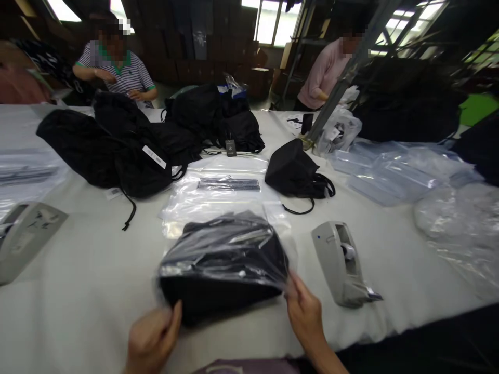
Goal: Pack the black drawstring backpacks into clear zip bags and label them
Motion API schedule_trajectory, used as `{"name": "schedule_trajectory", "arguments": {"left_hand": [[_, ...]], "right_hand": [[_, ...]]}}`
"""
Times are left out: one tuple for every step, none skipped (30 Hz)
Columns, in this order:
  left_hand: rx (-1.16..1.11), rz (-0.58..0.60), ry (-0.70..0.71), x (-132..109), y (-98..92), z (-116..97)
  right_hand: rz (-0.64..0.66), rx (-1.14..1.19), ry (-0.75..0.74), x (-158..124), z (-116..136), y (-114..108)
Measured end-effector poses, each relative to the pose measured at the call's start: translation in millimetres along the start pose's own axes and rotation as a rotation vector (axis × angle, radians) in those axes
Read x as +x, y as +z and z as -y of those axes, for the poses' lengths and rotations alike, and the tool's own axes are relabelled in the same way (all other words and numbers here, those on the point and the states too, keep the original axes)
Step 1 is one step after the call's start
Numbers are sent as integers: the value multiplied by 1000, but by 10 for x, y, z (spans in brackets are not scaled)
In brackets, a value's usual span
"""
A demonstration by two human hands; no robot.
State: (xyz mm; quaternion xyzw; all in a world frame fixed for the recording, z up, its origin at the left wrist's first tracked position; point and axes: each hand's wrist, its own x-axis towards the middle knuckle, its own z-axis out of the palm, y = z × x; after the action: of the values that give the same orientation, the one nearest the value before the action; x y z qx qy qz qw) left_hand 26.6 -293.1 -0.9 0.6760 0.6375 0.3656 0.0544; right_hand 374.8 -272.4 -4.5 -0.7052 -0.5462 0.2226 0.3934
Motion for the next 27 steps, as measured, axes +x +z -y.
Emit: {"name": "schedule_trajectory", "arguments": {"left_hand": [[24,-25,34,23,23,36],[38,-25,68,-7,31,88],[31,3,77,-92,28,153],[4,49,68,-221,18,222],[-24,90,39,-377,6,282],[-43,115,-24,-535,-6,321],[-59,137,-120,-667,-17,328],[-74,151,-233,-754,-24,302],[-98,166,-352,-783,-28,244],[-143,188,-459,-751,-29,166],[-212,205,-542,-669,-28,82],[-302,212,-600,-554,-28,4],[-409,191,-642,-431,-29,-56],[-525,138,-677,-321,-30,-94],[-635,56,-714,-243,-29,-107],[-722,-37,-766,-209,-21,-102],[-785,-113,-832,-221,-2,-83],[-819,-154,-897,-274,29,-60],[-828,-145,-944,-356,67,-40],[-816,-86,-965,-450,111,-27],[-801,-6,-955,-541,154,-25],[-788,67,-925,-615,194,-33],[-785,118,-885,-664,231,-49],[-790,139,-853,-684,266,-71],[-812,128,-835,-677,297,-98],[-852,94,-823,-648,327,-128],[-908,51,-810,-603,354,-161]], "right_hand": [[-20,-4,15,54,-6,6],[6,-14,33,57,-42,-1],[49,-34,47,14,-101,-18],[72,-51,73,-65,-174,-41],[92,-62,101,-163,-243,-66],[110,-60,125,-258,-295,-91],[133,-44,145,-332,-317,-113],[161,-16,164,-370,-304,-133],[192,23,184,-367,-258,-151],[215,69,209,-328,-186,-170],[227,125,235,-266,-101,-192],[225,195,258,-199,-13,-220],[211,270,276,-149,67,-254],[212,328,295,-133,128,-292],[255,352,321,-159,168,-332],[339,337,354,-227,185,-366],[441,284,378,-329,186,-388],[541,208,367,-448,179,-392],[613,131,308,-565,173,-376],[624,76,183,-660,178,-338],[581,43,5,-720,196,-277],[505,7,-204,-739,226,-195],[423,-39,-424,-717,261,-95],[350,-106,-633,-664,294,18],[292,-196,-815,-592,322,140],[251,-295,-961,-513,340,264],[222,-391,-1064,-438,349,385]]}}
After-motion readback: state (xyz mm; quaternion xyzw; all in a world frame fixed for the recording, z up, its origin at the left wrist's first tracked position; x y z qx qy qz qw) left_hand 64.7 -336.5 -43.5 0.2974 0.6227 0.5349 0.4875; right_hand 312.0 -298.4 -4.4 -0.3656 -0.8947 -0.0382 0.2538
